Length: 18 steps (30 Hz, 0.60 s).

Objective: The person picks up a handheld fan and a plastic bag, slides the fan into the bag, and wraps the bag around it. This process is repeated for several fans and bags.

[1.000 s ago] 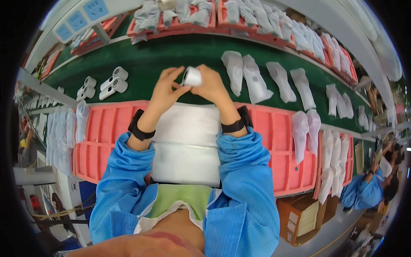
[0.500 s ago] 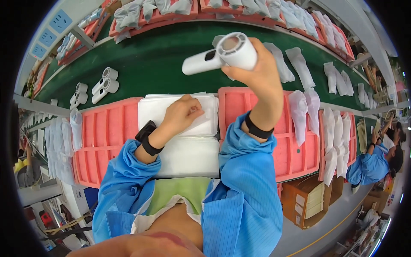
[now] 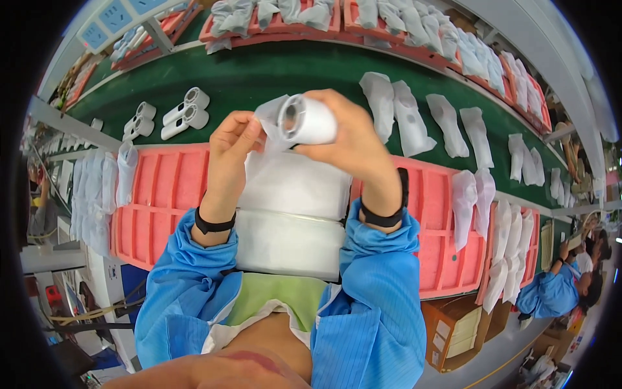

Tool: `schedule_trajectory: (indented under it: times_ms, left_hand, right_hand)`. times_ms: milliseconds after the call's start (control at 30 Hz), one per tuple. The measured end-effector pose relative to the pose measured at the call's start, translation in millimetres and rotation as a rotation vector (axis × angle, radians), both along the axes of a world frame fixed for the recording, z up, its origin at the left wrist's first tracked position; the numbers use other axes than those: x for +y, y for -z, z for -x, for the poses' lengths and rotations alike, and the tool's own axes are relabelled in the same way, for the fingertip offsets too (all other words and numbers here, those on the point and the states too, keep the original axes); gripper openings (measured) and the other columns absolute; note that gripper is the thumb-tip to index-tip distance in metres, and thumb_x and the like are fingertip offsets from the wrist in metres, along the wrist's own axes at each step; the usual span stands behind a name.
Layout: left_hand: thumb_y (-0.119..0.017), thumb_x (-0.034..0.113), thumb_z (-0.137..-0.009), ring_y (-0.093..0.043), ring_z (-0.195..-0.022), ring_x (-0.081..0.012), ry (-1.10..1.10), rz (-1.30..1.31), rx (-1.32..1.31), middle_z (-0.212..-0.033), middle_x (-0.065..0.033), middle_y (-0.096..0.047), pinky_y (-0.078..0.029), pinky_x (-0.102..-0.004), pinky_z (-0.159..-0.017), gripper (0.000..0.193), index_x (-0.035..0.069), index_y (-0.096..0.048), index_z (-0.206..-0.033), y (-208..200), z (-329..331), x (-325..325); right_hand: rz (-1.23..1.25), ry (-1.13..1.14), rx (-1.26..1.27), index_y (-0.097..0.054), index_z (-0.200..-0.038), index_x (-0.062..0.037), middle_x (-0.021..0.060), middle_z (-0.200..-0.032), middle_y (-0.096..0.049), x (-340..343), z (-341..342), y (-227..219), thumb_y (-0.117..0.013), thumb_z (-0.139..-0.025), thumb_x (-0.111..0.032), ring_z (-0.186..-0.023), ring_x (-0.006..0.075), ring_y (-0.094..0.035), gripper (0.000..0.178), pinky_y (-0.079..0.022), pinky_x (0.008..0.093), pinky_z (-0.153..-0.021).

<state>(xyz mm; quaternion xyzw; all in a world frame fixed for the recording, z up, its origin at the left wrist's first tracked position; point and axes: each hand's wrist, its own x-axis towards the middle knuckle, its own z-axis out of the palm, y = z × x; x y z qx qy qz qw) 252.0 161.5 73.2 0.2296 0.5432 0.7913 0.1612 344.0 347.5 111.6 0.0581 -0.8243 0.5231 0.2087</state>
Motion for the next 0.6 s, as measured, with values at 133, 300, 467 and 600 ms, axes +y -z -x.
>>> schedule_trajectory:
  times_ms: [133,300,467,600]
  left_hand:
    - [-0.062,0.018,-0.095,-0.057,-0.084,-0.0072,0.01,-0.208,-0.192,-0.09,-0.0002,-0.066,-0.045,-0.0257,-0.07,0.016,0.003,-0.066,-0.093,-10,7,-10]
    - [-0.066,0.012,-0.09,-0.058,-0.082,-0.0111,-0.074,-0.152,-0.038,-0.088,-0.0026,-0.066,-0.045,-0.0283,-0.074,0.01,0.004,-0.068,-0.096,-4,-3,-9]
    - [-0.071,0.001,-0.077,-0.057,-0.076,-0.0194,-0.437,0.276,0.953,-0.082,-0.0063,-0.062,-0.045,-0.0297,-0.072,0.026,0.008,-0.069,-0.102,-1,-24,4]
    - [-0.074,-0.002,-0.069,-0.057,-0.076,-0.0238,-0.415,0.301,1.04,-0.094,-0.0093,-0.059,-0.047,-0.0327,-0.068,0.039,0.01,-0.068,-0.106,-3,-26,4]
  right_hand:
    - [-0.261,0.076,0.196,-0.057,-0.12,-0.0022,0.0108,-0.103,-0.058,-35,26,17,-0.08,-0.059,0.003,-0.094,0.0266,-0.06,0.065,-0.049,0.0332,-0.082]
    - [-0.275,0.158,0.123,-0.056,-0.124,-0.0018,0.0149,-0.106,-0.056,-52,30,23,-0.08,-0.058,0.002,-0.095,0.0333,-0.059,0.07,-0.05,0.0363,-0.08]
    - [-0.341,0.282,0.196,-0.054,-0.127,-0.001,0.0155,-0.107,-0.055,-46,30,27,-0.08,-0.061,0.001,-0.096,0.0322,-0.06,0.071,-0.05,0.0356,-0.079]
    - [-0.286,0.342,0.197,-0.05,-0.129,-0.0004,0.0157,-0.11,-0.055,-42,33,29,-0.078,-0.067,0.0,-0.099,0.0277,-0.06,0.068,-0.051,0.0353,-0.081]
